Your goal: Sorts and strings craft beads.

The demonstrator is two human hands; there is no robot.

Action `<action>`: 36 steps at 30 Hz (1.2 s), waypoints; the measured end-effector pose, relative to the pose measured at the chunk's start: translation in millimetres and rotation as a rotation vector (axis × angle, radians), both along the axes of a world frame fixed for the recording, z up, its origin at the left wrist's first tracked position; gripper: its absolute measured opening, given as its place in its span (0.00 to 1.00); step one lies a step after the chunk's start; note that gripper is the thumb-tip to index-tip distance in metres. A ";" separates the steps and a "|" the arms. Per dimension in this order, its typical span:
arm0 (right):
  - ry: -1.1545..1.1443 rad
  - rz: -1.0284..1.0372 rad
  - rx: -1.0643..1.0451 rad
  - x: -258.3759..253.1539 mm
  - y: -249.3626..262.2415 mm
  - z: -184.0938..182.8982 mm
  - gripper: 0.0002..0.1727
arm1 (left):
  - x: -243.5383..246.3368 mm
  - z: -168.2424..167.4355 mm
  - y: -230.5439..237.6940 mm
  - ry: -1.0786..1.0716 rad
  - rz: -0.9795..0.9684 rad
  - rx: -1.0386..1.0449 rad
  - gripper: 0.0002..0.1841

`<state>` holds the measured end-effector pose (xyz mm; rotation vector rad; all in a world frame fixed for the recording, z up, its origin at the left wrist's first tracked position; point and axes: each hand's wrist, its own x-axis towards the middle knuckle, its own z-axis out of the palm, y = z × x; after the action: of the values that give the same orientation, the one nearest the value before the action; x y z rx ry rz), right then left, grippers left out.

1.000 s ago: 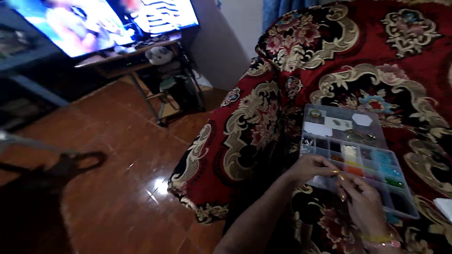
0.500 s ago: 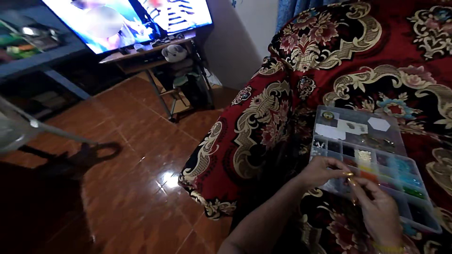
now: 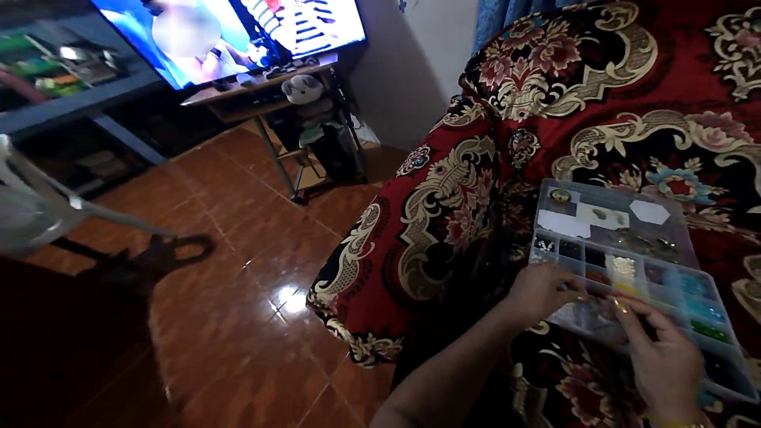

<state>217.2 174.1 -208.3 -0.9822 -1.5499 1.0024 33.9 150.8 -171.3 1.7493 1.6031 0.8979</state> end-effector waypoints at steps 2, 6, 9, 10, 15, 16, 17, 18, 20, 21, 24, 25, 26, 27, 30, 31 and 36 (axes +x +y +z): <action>-0.035 -0.041 0.032 2.2 2.7 -0.2 0.12 | 3.6 -1.4 -0.5 0.272 -0.056 -0.001 0.10; -0.020 -0.052 0.054 4.0 6.8 -4.7 0.11 | 12.5 -1.5 -0.5 0.525 -0.131 -0.119 0.11; 0.021 -0.036 0.035 3.7 6.3 -6.2 0.09 | 16.5 -4.9 0.7 0.580 -0.133 -0.141 0.11; 0.046 -0.027 0.019 3.0 5.7 -6.0 0.09 | 17.1 -6.0 1.0 0.589 -0.129 -0.137 0.11; 0.106 0.004 -0.056 -0.6 0.5 2.8 0.08 | 19.4 -9.9 0.9 0.597 -0.114 -0.117 0.10; 0.105 0.007 -0.068 -1.1 -0.5 3.9 0.08 | 19.7 -10.7 1.2 0.598 -0.113 -0.114 0.10; 0.104 0.013 -0.082 -1.5 -1.3 4.6 0.08 | 20.0 -11.4 1.2 0.597 -0.113 -0.106 0.11; 0.103 0.019 -0.091 -2.1 -2.2 5.3 0.08 | 20.2 -11.4 1.1 0.596 -0.112 -0.102 0.11; 0.108 0.027 -0.098 -3.2 -3.5 6.1 0.07 | 20.4 -10.3 0.8 0.580 -0.114 -0.120 0.11; 0.114 0.029 -0.102 -3.6 -3.7 5.9 0.07 | 20.3 -10.6 0.8 0.571 -0.115 -0.124 0.10; 0.119 0.025 -0.103 -3.6 -4.2 4.4 0.07 | 20.6 -10.6 1.0 0.551 -0.116 -0.134 0.09; 0.119 0.026 -0.097 -3.4 -3.9 3.7 0.07 | 20.7 -10.7 1.1 0.547 -0.119 -0.134 0.09; 0.119 0.028 -0.096 -3.3 -3.8 3.3 0.07 | 20.9 -10.6 1.2 0.544 -0.120 -0.137 0.10; 0.113 0.029 -0.094 -3.3 -4.1 3.4 0.08 | 21.2 -10.6 0.9 0.543 -0.120 -0.139 0.10; 0.085 0.020 -0.097 -4.2 -5.4 5.9 0.08 | 21.7 -10.4 0.4 0.545 -0.117 -0.145 0.10; 0.078 0.018 -0.099 -4.5 -5.7 6.2 0.08 | 21.6 -10.8 0.4 0.549 -0.117 -0.146 0.10; 0.077 0.032 -0.102 -3.5 -5.6 3.4 0.09 | 22.4 -13.0 0.1 0.534 -0.102 -0.105 0.09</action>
<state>213.7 168.5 -204.9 -0.9807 -1.4666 1.1385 56.3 150.9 -184.3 2.0841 1.8189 0.2977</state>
